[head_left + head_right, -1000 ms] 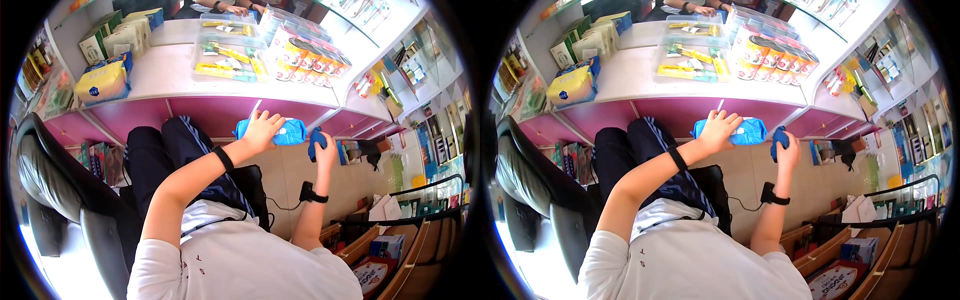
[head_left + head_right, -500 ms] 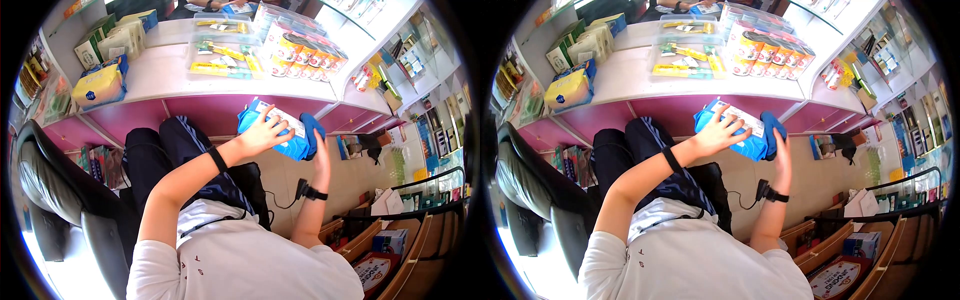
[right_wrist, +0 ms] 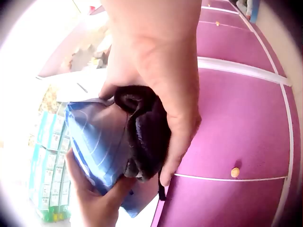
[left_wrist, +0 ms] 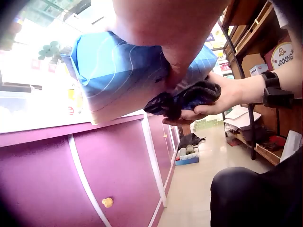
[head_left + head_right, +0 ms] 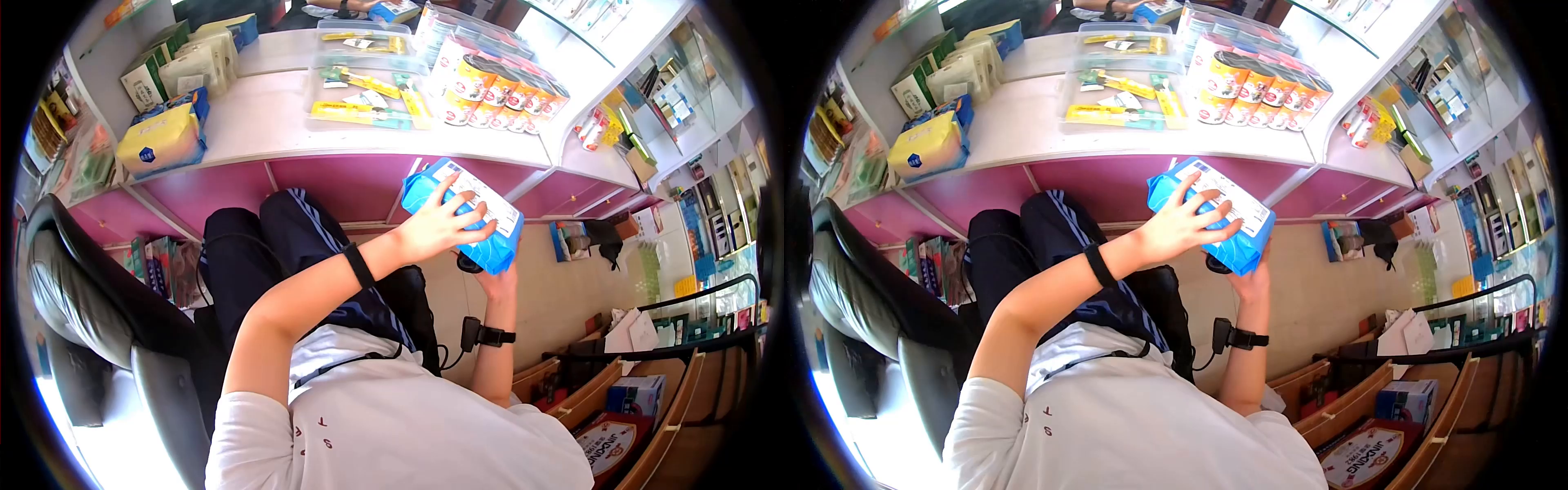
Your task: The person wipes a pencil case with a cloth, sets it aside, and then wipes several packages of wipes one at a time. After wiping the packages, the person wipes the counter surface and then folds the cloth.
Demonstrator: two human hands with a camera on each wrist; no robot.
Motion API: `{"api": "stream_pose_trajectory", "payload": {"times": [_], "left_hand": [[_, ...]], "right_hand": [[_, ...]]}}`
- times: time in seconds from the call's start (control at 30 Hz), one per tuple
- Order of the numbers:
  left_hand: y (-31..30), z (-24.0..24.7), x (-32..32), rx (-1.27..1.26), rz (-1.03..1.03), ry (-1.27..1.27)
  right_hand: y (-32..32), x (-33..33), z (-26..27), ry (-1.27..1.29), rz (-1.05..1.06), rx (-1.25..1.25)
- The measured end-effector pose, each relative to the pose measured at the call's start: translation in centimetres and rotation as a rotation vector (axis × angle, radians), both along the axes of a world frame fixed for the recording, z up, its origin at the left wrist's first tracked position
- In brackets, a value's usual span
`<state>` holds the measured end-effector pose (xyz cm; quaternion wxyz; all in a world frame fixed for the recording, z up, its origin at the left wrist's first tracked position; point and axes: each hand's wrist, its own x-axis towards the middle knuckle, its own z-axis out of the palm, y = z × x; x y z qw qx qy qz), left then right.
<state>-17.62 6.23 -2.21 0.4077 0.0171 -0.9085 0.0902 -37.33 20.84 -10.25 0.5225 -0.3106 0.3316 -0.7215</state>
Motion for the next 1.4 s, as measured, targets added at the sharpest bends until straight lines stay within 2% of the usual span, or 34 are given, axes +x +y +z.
{"api": "stream_pose_trajectory", "payload": {"times": [0.07,0.43,0.5,0.53,0.57,0.63,0.67,0.7,0.77,0.8,0.83,0.87,0.9,0.97,1.03,1.07,1.1,1.13,1.17,1.23,1.3,1.37,1.4], "left_hand": [[0.4,-0.7,0.2,-0.042,0.007,0.045],[1.0,-1.2,0.1,-0.038,0.057,-0.022],[1.2,-0.6,0.2,0.351,-0.206,-0.044],[1.1,-0.7,-0.1,0.371,-0.208,-0.002],[0.7,-0.5,-0.7,0.378,-0.200,-0.001],[-1.5,0.4,-2.2,0.836,0.262,0.186],[-4.0,-0.9,-2.9,1.176,0.195,0.196],[-6.2,-0.8,-2.9,1.669,0.042,0.072],[-8.6,0.4,-0.9,2.016,-0.402,-0.582],[-7.4,0.9,-0.4,1.990,-0.339,-0.542],[-5.9,0.9,0.2,1.966,-0.273,-0.506],[-6.0,-1.7,-1.1,1.865,-0.094,-0.517],[-5.3,-1.3,-0.4,1.871,-0.091,-0.524],[-4.1,0.8,1.3,2.132,-0.288,-0.405],[-4.7,-1.9,0.1,2.204,-0.280,-0.357],[-5.3,-3.9,-0.7,2.215,-0.268,-0.287],[-5.6,-4.8,-1.1,2.224,-0.257,-0.219],[-5.1,-3.7,-0.5,2.185,-0.136,-0.119],[-4.9,-3.6,-0.3,2.179,-0.137,-0.150],[-4.7,-3.6,-0.7,1.882,0.256,0.061],[-6.6,-7.5,-1.2,1.804,0.314,0.179],[-6.1,-5.5,-0.3,1.976,0.193,0.269],[-6.3,-5.3,0.2,2.013,0.125,0.270]], "right_hand": [[0.2,0.5,1.1,-0.129,-0.010,0.128],[-0.2,0.0,-1.4,-0.166,-0.215,0.068],[0.6,-0.6,-1.7,-0.176,-0.278,0.051],[1.1,-0.9,-1.9,-0.029,-0.303,0.027],[1.7,-1.6,-2.3,-0.029,-0.295,0.034],[3.0,-3.7,-3.8,-0.133,-0.366,0.013],[3.3,-5.1,-5.1,-0.259,-0.364,-0.006],[3.7,-5.2,-5.1,-0.257,-0.368,-0.008],[4.3,-5.3,-4.7,-0.243,-0.453,0.080],[4.9,-6.4,-6.0,-0.203,-0.330,0.016],[4.7,-6.1,-5.6,-0.206,-0.327,0.015],[4.9,-5.7,-5.3,-0.214,-0.384,0.129],[5.2,-5.3,-5.1,-0.221,-0.442,0.248],[5.1,-5.6,-5.7,-0.230,-0.488,0.283],[4.9,-6.3,-6.2,-0.091,-0.410,0.244],[4.5,-6.2,-5.2,-0.033,-0.433,0.299],[3.1,-4.4,-2.0,0.177,-0.522,0.284],[2.6,-6.9,-3.2,0.560,-0.612,0.327],[2.4,-9.3,-4.6,0.940,-0.696,0.372],[2.1,-8.3,0.0,1.341,-0.835,0.526],[1.0,-3.8,9.1,1.593,-0.677,0.510],[0.1,0.3,17.2,1.823,-0.352,0.481],[0.0,2.3,20.2,1.942,-0.260,0.375]]}}
